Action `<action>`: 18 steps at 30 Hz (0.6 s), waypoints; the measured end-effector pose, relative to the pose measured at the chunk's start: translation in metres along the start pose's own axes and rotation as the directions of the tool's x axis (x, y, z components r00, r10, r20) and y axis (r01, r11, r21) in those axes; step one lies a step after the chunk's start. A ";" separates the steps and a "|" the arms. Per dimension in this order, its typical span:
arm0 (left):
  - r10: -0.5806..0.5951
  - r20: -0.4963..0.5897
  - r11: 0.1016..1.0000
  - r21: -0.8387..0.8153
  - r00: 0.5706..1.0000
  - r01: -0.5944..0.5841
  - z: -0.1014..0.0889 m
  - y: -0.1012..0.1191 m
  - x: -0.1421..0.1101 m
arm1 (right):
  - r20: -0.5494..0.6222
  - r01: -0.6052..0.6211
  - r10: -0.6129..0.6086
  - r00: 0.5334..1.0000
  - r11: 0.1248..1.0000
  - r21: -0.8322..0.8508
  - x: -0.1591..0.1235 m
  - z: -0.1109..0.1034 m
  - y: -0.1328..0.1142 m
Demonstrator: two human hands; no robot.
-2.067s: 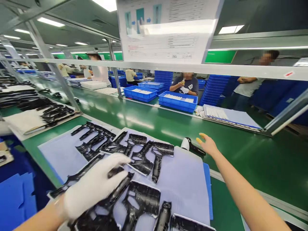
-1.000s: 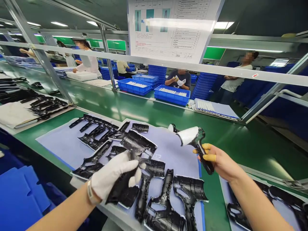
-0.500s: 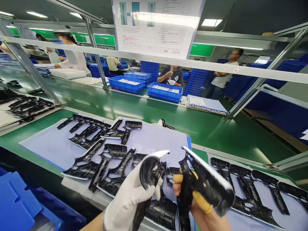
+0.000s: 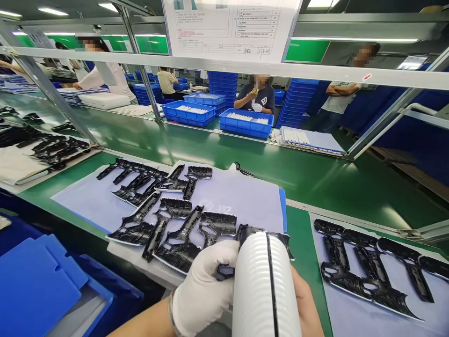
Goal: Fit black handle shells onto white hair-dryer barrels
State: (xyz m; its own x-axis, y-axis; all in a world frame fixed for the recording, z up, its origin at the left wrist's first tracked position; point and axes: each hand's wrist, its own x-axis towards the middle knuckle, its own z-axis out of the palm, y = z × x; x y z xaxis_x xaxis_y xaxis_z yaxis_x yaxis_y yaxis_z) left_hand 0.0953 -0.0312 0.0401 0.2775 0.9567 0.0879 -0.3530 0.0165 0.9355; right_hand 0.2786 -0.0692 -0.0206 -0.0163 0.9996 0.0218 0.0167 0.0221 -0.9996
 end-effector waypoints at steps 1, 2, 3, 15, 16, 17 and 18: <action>-0.010 -0.008 1.000 -0.005 1.000 0.010 0.000 -0.002 -0.001 | -0.059 0.030 -0.029 0.998 0.999 0.023 0.000 0.001 -0.001; -0.021 -0.018 1.000 -0.012 1.000 0.021 -0.001 -0.004 -0.002 | -0.110 0.062 -0.057 0.992 0.997 0.041 -0.001 0.003 -0.002; -0.031 -0.032 0.999 -0.019 0.999 0.030 -0.001 -0.006 -0.002 | -0.142 0.090 -0.082 0.986 0.995 0.048 -0.001 0.004 -0.005; 0.211 0.023 0.973 0.093 0.977 -0.212 -0.001 -0.012 -0.002 | -0.025 0.107 -0.112 0.993 0.983 -0.148 -0.001 0.003 -0.046; 0.219 0.023 0.969 0.113 0.975 -0.221 -0.001 -0.011 -0.002 | -0.021 0.133 -0.138 0.990 0.979 -0.158 0.000 0.003 -0.048; 0.224 0.026 0.966 0.127 0.974 -0.226 -0.001 -0.011 -0.003 | -0.024 0.162 -0.168 0.986 0.973 -0.162 0.001 0.004 -0.049; 0.227 0.031 0.964 0.136 0.973 -0.229 -0.001 -0.011 -0.003 | -0.028 0.192 -0.199 0.980 0.968 -0.161 0.002 0.004 -0.050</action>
State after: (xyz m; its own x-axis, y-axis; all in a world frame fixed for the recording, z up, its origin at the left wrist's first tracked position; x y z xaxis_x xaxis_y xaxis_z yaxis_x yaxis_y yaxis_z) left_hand 0.0976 -0.0336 0.0288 0.2172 0.9260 0.3087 -0.2828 -0.2430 0.9279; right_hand 0.2732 -0.0679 0.0290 0.0083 0.9753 0.2205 0.1741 0.2158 -0.9608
